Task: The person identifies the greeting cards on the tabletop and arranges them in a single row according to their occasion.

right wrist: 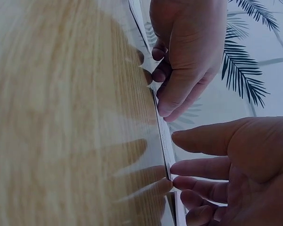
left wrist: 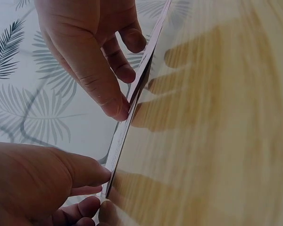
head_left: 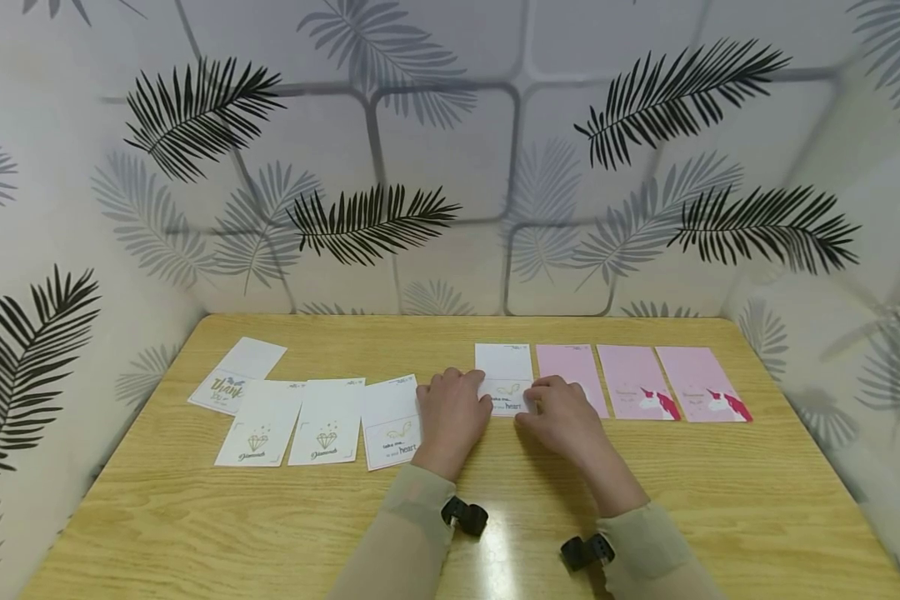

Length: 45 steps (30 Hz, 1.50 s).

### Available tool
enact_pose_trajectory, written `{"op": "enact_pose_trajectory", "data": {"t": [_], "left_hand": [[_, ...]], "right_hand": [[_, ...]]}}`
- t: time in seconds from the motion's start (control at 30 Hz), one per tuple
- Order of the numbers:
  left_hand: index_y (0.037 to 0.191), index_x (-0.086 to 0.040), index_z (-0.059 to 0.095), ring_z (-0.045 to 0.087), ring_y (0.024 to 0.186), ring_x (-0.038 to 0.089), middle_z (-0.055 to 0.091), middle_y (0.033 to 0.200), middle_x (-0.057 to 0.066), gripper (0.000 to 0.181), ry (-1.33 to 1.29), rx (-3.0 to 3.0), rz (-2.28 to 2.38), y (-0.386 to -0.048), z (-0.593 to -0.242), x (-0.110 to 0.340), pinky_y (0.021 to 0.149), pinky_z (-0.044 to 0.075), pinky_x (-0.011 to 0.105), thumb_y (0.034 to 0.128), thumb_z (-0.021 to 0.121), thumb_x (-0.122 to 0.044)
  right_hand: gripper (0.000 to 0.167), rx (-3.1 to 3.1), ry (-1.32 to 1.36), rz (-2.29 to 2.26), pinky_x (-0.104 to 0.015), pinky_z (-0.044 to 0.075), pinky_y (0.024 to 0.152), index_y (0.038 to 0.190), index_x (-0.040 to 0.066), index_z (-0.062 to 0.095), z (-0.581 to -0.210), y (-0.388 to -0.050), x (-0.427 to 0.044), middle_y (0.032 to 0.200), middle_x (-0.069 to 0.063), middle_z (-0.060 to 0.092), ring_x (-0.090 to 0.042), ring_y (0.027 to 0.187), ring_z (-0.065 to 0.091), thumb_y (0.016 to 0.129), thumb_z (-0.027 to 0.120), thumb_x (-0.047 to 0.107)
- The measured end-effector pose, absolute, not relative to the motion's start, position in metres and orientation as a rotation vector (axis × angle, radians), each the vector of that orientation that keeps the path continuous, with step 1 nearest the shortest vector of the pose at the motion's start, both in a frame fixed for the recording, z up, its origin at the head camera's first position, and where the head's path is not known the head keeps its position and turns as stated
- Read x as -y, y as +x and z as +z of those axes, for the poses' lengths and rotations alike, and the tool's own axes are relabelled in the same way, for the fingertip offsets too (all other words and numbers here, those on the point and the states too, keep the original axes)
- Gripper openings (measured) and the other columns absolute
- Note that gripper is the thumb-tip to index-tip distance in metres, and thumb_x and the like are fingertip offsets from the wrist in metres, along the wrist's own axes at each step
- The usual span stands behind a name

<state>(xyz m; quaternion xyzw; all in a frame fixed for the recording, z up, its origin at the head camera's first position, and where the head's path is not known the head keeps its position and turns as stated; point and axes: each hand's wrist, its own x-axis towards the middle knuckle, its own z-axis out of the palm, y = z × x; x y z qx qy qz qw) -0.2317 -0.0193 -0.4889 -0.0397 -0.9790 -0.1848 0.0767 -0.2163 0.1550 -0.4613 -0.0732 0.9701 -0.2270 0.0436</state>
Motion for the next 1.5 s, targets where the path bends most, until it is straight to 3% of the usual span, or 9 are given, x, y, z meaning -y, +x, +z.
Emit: {"op": "enact_pose_trajectory", "data": {"t": [1.5], "left_hand": [[0.139, -0.02, 0.078, 0.067, 0.111, 0.035, 0.075, 0.126, 0.01, 0.036, -0.12, 2.936, -0.561, -0.2305, -0.4886, 0.0177, 0.096, 0.047, 0.059, 0.1043, 0.077, -0.03]], "right_hand": [[0.04, -2.958, -0.231, -0.755, -0.059, 0.048, 0.108, 0.131, -0.005, 0.077, -0.4588, -0.2156, -0.1563, 0.141, -0.026, 0.066, -0.049, 0.128, 0.058, 0.099, 0.079, 0.02]]}}
